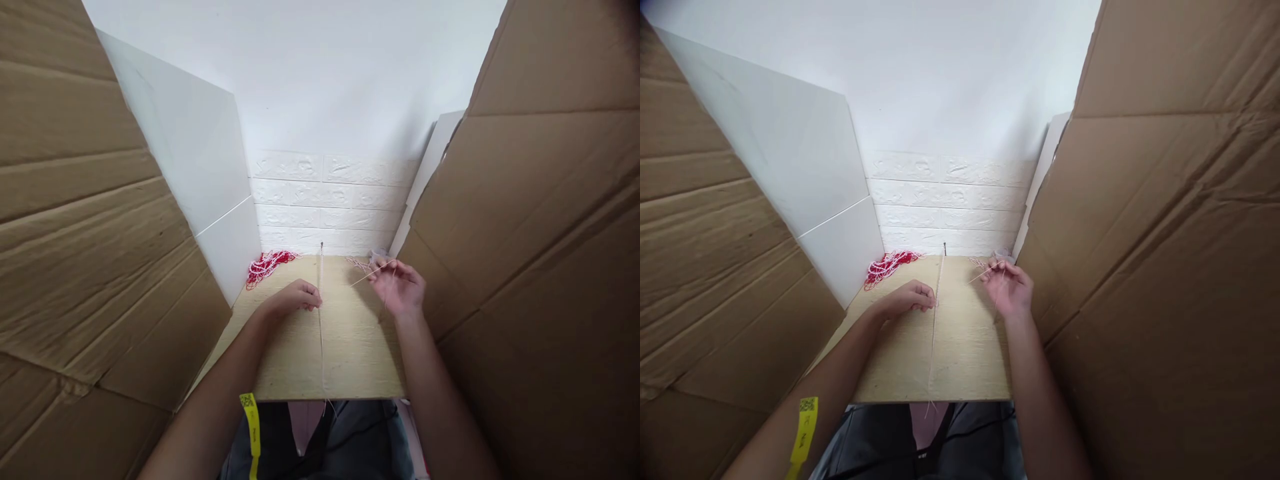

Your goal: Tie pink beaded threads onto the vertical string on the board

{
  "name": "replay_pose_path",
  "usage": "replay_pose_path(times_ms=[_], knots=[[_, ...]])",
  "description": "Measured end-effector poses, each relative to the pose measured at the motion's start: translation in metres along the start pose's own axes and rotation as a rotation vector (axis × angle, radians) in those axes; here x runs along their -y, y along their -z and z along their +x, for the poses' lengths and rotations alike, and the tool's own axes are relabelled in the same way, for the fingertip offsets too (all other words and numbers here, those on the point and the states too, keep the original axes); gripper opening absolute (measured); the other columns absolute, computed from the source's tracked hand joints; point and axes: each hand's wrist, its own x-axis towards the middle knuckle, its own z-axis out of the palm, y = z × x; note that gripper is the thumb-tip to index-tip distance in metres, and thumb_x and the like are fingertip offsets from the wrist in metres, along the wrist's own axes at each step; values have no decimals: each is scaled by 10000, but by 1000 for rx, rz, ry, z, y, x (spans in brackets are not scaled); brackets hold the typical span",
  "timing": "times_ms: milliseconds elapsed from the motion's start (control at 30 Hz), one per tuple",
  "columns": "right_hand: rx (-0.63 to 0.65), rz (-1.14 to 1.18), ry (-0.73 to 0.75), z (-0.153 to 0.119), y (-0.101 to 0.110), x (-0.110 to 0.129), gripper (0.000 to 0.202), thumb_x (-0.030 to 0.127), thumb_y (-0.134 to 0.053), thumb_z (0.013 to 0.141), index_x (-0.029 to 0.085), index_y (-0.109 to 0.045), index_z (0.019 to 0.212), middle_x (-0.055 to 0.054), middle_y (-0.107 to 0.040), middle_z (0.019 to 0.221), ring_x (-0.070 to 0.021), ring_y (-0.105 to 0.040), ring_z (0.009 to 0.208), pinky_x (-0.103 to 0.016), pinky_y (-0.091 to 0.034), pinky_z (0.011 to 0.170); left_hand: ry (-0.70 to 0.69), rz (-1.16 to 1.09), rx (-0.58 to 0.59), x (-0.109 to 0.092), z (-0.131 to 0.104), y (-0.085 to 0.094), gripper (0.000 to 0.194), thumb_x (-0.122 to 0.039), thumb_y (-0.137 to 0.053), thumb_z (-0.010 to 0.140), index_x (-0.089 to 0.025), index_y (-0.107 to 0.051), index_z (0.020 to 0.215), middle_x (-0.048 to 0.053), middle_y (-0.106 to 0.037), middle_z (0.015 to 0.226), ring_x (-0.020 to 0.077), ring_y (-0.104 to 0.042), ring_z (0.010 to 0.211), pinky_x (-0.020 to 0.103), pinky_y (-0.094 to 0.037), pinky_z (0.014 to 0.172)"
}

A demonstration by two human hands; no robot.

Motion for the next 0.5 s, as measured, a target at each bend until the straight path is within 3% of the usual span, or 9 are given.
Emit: replay_pose_path(times_ms=[100, 200, 300, 367, 500], knots=[[-82, 55, 67, 1, 7, 2, 239, 453, -584, 768, 242, -518, 678, -83, -609, 905, -245, -582, 941, -443, -500, 830, 16, 5, -4, 2, 1, 0, 199, -335, -711, 670, -138, -700, 647, 13, -608, 588, 111, -455, 562, 248, -309, 544], [-161, 81, 107, 3, 13, 3, 237, 433, -589, 771, 239, -510, 658, -68, -627, 865, -237, -601, 939, -437, -505, 840, 5, 11, 19, 4, 1, 1, 169, -304, -705, 666, -139, -698, 633, 11, -610, 591, 114, -475, 577, 249, -330, 563], [-202, -11, 126, 9, 21, -1, 293, 443, -572, 782, 238, -441, 618, -42, -567, 695, -211, -583, 757, -393, -516, 735, -21, 26, 43, 7, 2, 2, 175, -308, -707, 671, -144, -691, 611, 12, -610, 592, 123, -501, 596, 251, -347, 579], [-213, -116, 96, 14, 25, -9, 360, 471, -552, 798, 242, -365, 593, -8, -456, 569, -182, -497, 593, -348, -486, 615, -36, 46, 47, 8, 2, 3, 217, -346, -715, 686, -147, -689, 602, 19, -623, 599, 132, -522, 608, 254, -363, 590], [-214, -535, -104, 20, 31, -30, 448, 543, -511, 854, 253, -319, 572, 31, -317, 473, -141, -315, 456, -291, -293, 440, -37, 102, 50, 11, 1, 4, 314, -426, -710, 735, -143, -705, 600, 49, -668, 629, 151, -567, 621, 268, -414, 620]])
